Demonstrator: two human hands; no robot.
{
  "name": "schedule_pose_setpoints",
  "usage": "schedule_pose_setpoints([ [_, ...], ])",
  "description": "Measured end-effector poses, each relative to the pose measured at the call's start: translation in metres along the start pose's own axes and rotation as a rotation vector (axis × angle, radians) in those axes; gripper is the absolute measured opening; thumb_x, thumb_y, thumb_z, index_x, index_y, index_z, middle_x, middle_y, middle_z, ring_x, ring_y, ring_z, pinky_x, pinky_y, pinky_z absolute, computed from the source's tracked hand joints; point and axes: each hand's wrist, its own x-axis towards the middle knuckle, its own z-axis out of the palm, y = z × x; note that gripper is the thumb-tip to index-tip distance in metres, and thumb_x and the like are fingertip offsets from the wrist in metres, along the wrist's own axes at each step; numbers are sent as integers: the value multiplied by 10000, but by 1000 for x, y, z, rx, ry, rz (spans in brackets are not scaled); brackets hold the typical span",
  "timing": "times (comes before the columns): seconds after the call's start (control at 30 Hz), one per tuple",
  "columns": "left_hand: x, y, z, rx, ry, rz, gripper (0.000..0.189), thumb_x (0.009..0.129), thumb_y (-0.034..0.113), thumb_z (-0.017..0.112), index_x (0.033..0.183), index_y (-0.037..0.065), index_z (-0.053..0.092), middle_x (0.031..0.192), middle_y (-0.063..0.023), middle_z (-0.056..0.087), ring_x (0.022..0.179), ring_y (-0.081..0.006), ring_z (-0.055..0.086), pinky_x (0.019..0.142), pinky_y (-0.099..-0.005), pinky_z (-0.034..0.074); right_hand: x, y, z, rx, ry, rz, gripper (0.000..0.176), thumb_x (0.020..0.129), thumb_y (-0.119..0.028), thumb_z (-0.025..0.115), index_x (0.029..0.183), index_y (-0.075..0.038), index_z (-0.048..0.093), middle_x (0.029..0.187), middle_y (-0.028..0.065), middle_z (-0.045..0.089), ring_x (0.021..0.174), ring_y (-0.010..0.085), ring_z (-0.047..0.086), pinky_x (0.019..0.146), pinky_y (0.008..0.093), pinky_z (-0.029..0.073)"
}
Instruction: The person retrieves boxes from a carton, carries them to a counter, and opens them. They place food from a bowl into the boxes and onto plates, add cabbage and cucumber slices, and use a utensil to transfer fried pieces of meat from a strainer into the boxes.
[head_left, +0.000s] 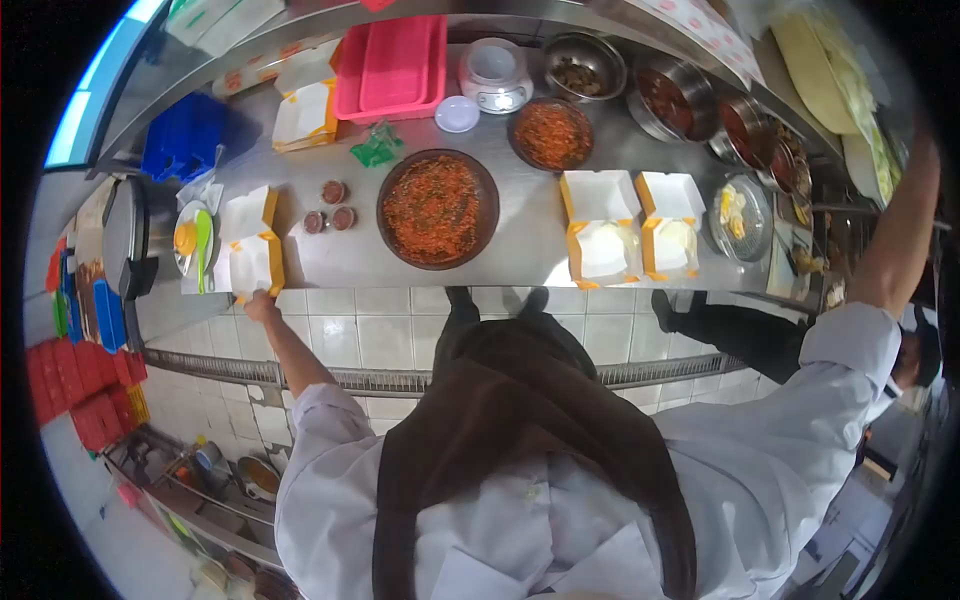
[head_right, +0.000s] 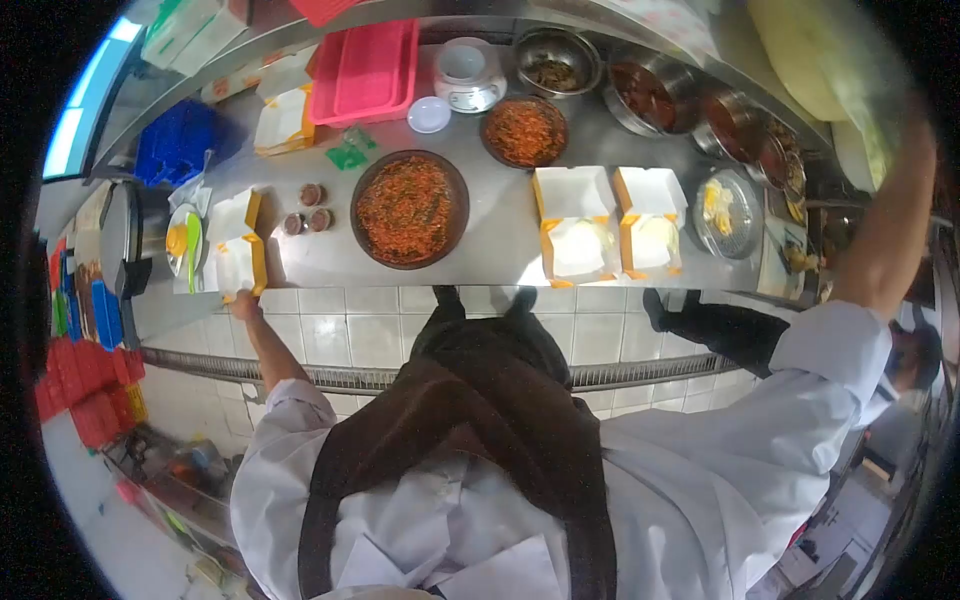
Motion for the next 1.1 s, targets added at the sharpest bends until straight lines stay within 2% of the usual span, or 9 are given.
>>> schedule_pose_setpoints([
  [0.1, -60, 25, -34, -571, -185, 81, 482, 681, -26, 556, 1136, -177, 505, 1085, -243, 601, 892, -340, 664, 654, -453, 599, 6, -12, 5, 38, 4, -19, 341, 949, -264, 498, 1179, -13, 513, 1155, 170, 523, 1067, 251, 519, 886, 366, 428],
  [0.37, -136, 18, -75, -718, -185, -43, 563, 710, -146, 521, 1266, -73, 468, 1186, -191, 574, 953, -347, 645, 725, -437, 597, -8, -42, 20, 156, -9, -28, 356, 969, -262, 465, 1227, -16, 480, 1221, 164, 486, 1122, 254, 484, 926, 363, 406],
  [0.63, -93, 4, -8, -649, -340, 37, 501, 740, -82, 590, 1225, -46, 470, 1031, -131, 619, 825, -270, 653, 651, -410, 580, -31, -60, -7, 277, 61, 50, 374, 989, -260, 432, 1274, -20, 447, 1287, 158, 448, 1177, 256, 448, 966, 359, 383],
  [0.83, -117, 36, -18, -567, -223, -310, 546, 775, 12, 662, 1249, -91, 412, 1178, -222, 511, 920, -340, 610, 729, -432, 553, -107, -132, -52, 450, 261, 171, 387, 1004, -259, 407, 1310, -22, 422, 1336, 153, 420, 1218, 258, 421, 996, 356, 367],
  [0.9, -100, 3, -22, 143, 249, 386, 511, 796, 27, 646, 1237, -93, 417, 1274, -250, 430, 976, -333, 578, 833, -407, 501, -154, -195, -67, 515, 367, 256, 392, 1009, -258, 399, 1322, -23, 414, 1352, 152, 411, 1231, 259, 412, 1007, 355, 361],
  [0.93, -105, 9, -38, 156, 234, 387, 511, 796, 27, 646, 1237, -93, 417, 1274, -250, 430, 976, -333, 578, 833, -407, 501, -180, -227, -67, 521, 424, 301, 395, 1011, -258, 395, 1328, -23, 410, 1360, 151, 406, 1238, 259, 408, 1012, 355, 358],
  [0.97, -120, 41, -52, 62, 140, 511, 486, 803, 29, 633, 1235, -72, 434, 1249, -230, 465, 969, -316, 579, 854, -390, 478, -203, -261, -72, 504, 483, 328, 397, 1014, -258, 391, 1334, -24, 405, 1369, 150, 402, 1245, 260, 403, 1017, 355, 356],
  [1.07, -141, 120, -73, -195, -281, 596, 427, 812, 34, 617, 1219, -12, 495, 1137, -146, 573, 945, -237, 590, 820, -347, 472, -276, -259, -23, -295, 654, -161, 365, 981, -265, 444, 941, 36, 645, 923, 147, 663, 814, 202, 650, 708, 332, 545],
  [1.1, -143, 139, -73, -310, -436, 618, 373, 820, 32, 614, 1185, 26, 537, 1061, -91, 615, 945, -186, 598, 777, -311, 483, -313, -301, -2, -200, 550, -246, 318, 959, -244, 463, 959, 18, 642, 929, 149, 661, 823, 221, 649, 712, 347, 538],
])
